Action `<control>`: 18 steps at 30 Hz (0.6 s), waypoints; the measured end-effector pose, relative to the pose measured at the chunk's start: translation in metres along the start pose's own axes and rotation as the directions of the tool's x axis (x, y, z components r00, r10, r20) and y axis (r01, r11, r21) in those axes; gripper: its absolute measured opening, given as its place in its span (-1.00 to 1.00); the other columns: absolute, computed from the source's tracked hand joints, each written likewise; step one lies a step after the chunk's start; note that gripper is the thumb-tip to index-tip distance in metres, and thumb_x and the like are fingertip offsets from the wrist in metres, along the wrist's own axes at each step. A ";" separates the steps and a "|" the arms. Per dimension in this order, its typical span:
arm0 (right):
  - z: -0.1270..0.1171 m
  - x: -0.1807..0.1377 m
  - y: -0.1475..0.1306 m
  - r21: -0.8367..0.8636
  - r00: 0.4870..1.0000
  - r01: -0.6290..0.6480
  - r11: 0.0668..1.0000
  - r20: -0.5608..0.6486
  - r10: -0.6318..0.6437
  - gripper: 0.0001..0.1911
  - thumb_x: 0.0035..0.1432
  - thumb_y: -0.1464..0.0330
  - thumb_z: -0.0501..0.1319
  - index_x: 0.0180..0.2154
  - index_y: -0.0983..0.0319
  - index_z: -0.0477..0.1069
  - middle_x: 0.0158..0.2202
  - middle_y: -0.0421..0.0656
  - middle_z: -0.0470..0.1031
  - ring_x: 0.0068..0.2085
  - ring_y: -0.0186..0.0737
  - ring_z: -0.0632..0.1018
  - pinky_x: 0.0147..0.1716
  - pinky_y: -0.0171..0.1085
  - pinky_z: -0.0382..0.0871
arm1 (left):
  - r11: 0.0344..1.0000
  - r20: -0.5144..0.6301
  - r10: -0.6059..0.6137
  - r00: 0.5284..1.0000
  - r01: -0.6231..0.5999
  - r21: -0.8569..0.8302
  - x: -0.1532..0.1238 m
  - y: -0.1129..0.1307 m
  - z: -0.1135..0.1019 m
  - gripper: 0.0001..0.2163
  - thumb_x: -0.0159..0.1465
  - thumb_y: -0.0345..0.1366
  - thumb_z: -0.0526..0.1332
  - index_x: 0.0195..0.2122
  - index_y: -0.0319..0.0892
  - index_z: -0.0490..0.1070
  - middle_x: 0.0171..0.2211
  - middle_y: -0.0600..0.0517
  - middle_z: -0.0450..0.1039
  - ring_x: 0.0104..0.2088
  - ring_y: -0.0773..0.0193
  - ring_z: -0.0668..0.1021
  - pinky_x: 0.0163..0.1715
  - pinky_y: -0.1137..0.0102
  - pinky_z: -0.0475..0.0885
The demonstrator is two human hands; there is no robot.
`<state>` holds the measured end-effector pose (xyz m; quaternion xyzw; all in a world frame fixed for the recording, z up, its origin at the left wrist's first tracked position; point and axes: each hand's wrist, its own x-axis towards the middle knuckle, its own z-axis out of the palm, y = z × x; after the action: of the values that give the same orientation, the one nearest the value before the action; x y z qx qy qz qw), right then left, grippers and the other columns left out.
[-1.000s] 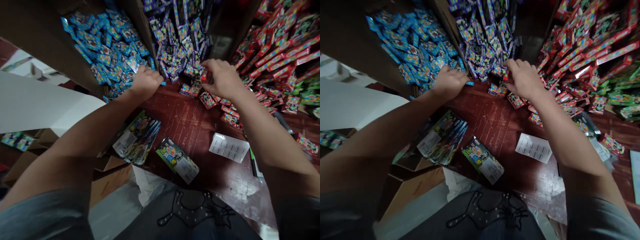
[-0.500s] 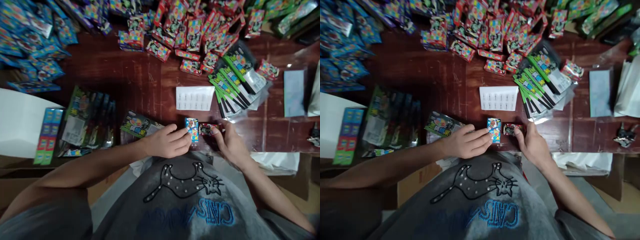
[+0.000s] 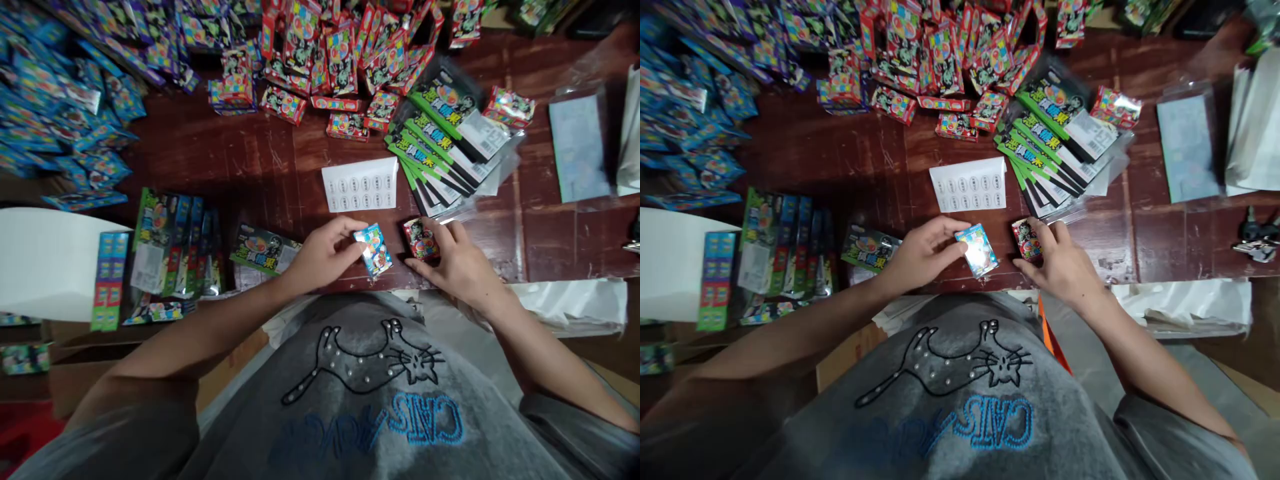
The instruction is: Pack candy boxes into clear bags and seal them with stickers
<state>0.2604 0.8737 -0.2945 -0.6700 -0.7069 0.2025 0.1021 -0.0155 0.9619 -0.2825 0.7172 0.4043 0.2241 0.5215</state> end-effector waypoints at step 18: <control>-0.011 0.006 0.021 0.163 0.952 0.289 0.943 -0.151 -0.265 -0.18 0.22 -0.01 0.41 0.39 0.15 0.27 0.13 0.09 0.34 0.20 0.20 0.47 0.14 0.18 0.55 | 0.455 0.588 0.290 0.755 -0.649 0.610 0.012 0.009 -0.006 -0.43 0.36 -0.46 0.28 0.39 0.01 0.37 0.51 -0.11 0.21 0.47 -0.16 0.29 0.41 -0.11 0.24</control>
<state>0.2838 0.8813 -0.2945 -0.5630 -0.7646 0.2072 0.2357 -0.0100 0.9737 -0.2727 0.9830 0.1226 0.0090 0.1365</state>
